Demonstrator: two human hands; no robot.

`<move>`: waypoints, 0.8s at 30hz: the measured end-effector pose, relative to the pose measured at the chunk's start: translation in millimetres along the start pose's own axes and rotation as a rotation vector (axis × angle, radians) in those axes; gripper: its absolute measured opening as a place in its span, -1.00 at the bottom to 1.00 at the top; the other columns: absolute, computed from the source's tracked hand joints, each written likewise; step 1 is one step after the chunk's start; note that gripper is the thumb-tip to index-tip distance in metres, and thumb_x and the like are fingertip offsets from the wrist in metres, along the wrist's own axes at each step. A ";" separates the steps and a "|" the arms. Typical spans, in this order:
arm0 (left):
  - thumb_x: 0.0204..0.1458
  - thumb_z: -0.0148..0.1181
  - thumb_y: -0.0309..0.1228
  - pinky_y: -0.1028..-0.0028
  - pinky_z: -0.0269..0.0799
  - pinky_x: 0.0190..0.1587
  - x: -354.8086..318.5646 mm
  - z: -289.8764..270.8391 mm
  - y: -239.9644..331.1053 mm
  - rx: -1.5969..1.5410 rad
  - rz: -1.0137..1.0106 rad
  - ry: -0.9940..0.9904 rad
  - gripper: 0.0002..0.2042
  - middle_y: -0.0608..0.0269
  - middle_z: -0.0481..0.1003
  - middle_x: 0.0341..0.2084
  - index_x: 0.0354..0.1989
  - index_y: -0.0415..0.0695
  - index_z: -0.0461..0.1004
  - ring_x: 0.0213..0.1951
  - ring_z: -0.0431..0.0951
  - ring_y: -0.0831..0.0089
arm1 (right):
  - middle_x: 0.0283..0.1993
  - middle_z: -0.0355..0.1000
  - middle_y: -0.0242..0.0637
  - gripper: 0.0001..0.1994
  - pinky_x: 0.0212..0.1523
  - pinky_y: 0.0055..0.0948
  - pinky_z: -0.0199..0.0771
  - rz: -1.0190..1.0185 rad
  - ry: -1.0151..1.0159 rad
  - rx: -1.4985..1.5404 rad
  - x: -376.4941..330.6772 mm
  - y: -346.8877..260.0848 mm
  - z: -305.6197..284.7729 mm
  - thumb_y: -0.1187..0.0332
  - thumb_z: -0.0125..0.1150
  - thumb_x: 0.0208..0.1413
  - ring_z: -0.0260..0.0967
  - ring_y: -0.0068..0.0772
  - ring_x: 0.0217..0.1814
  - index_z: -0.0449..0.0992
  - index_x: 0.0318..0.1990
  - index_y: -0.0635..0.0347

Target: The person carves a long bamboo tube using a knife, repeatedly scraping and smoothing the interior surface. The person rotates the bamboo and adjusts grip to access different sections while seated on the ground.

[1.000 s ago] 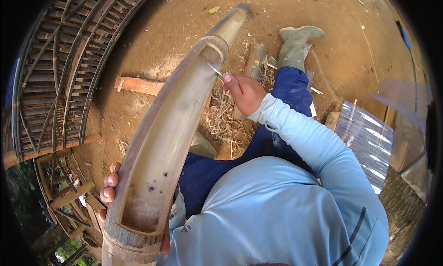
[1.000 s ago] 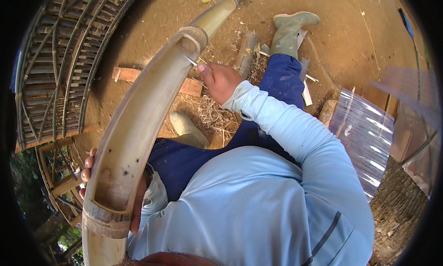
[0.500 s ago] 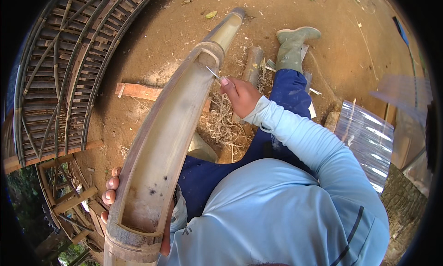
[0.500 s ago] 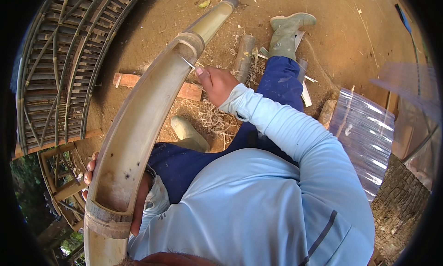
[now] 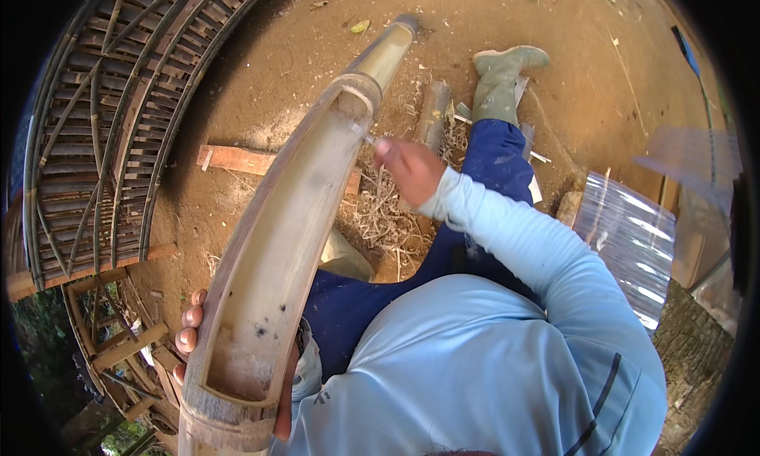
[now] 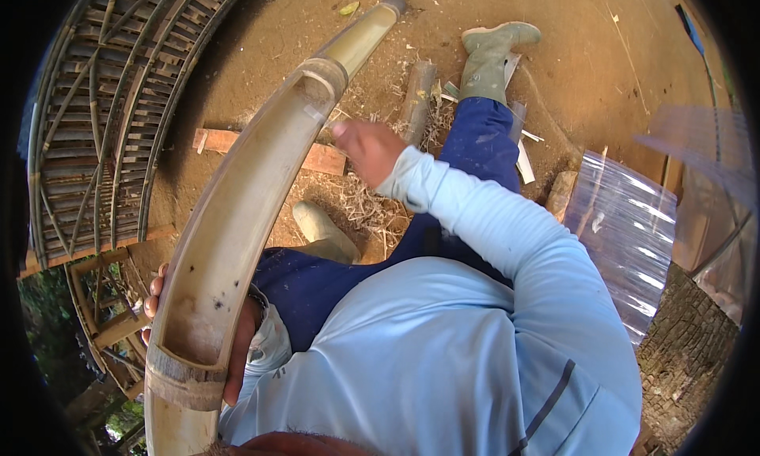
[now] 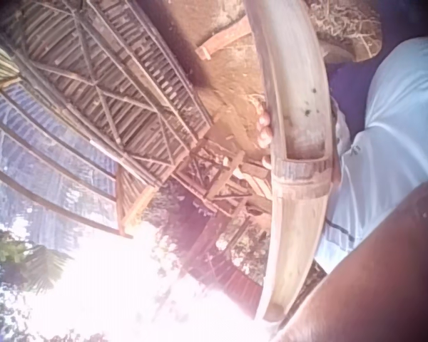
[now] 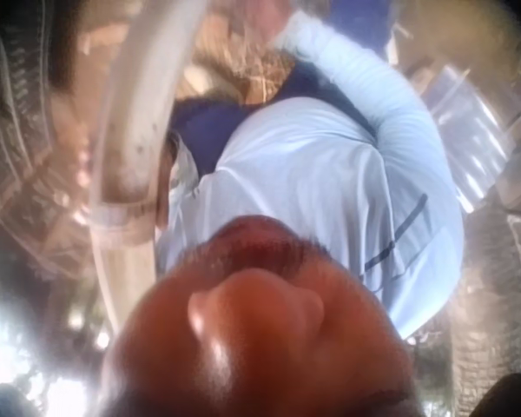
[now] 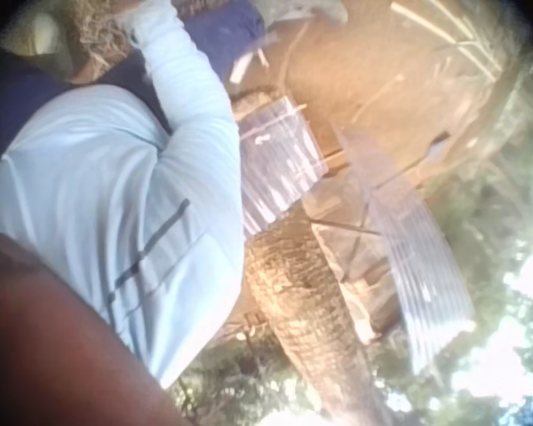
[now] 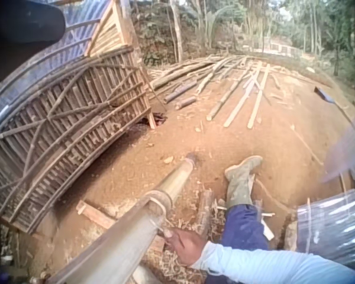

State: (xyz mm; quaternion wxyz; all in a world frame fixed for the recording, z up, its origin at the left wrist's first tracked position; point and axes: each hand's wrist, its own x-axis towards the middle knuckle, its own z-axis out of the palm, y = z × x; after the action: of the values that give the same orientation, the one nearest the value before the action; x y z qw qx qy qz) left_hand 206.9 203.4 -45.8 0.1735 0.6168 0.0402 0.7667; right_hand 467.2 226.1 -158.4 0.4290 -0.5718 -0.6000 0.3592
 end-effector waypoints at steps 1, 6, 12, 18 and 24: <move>-0.29 -0.11 0.65 -0.10 0.11 0.30 -0.4 0.5 0.9 -0.004 -0.008 -0.001 0.17 -0.11 0.34 0.14 0.37 -0.08 0.16 0.19 0.33 -0.10 | -0.38 0.43 0.00 -0.45 -0.11 -0.21 0.39 0.024 0.008 0.020 -0.4 1.8 1.5 0.02 -0.31 0.44 0.43 -0.04 -0.28 0.48 -0.29 0.34; -0.27 -0.17 0.68 -0.11 0.12 0.29 3.0 -1.0 2.2 -0.012 -0.001 -0.003 0.18 -0.14 0.34 0.13 0.36 -0.10 0.17 0.18 0.34 -0.12 | -0.40 0.44 0.00 -0.47 -0.12 -0.19 0.41 0.047 0.011 0.070 2.7 -5.7 1.3 0.04 -0.29 0.44 0.44 -0.01 -0.27 0.47 -0.28 0.35; -0.16 -0.33 0.66 -0.10 0.28 0.19 2.9 -1.3 3.2 0.074 0.038 0.054 0.14 -0.24 0.38 0.07 0.28 -0.19 0.26 0.13 0.39 -0.13 | -0.33 0.49 0.08 -0.51 -0.15 -0.15 0.44 -0.051 -0.109 0.105 -3.3 -39.0 0.9 0.09 -0.25 0.44 0.46 0.12 -0.28 0.48 -0.21 0.37; -0.14 -0.36 0.66 -0.11 0.32 0.17 3.5 8.1 5.0 0.104 0.033 0.065 0.14 -0.26 0.38 0.07 0.27 -0.22 0.25 0.11 0.41 -0.16 | -0.53 0.29 0.05 -0.60 -0.35 -0.07 0.33 -0.196 -0.083 0.071 -22.2 -75.3 3.9 0.13 -0.16 0.42 0.32 0.15 -0.45 0.33 -0.38 0.27; -0.16 -0.34 0.67 -0.11 0.26 0.21 -4.0 17.0 -2.7 -0.074 0.037 0.101 0.16 -0.29 0.36 0.08 0.30 -0.22 0.23 0.14 0.38 -0.15 | -0.55 0.30 0.06 -0.59 -0.37 -0.07 0.35 -0.198 -0.081 -0.032 -25.4 -74.2 4.9 0.12 -0.16 0.41 0.36 0.19 -0.43 0.35 -0.38 0.27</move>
State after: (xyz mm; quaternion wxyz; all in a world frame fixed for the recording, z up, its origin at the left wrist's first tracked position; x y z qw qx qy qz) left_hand 224.5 202.1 -46.2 0.1798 0.5713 0.0089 0.8008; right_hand 434.0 194.6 -94.5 0.4286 -0.5016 -0.6759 0.3284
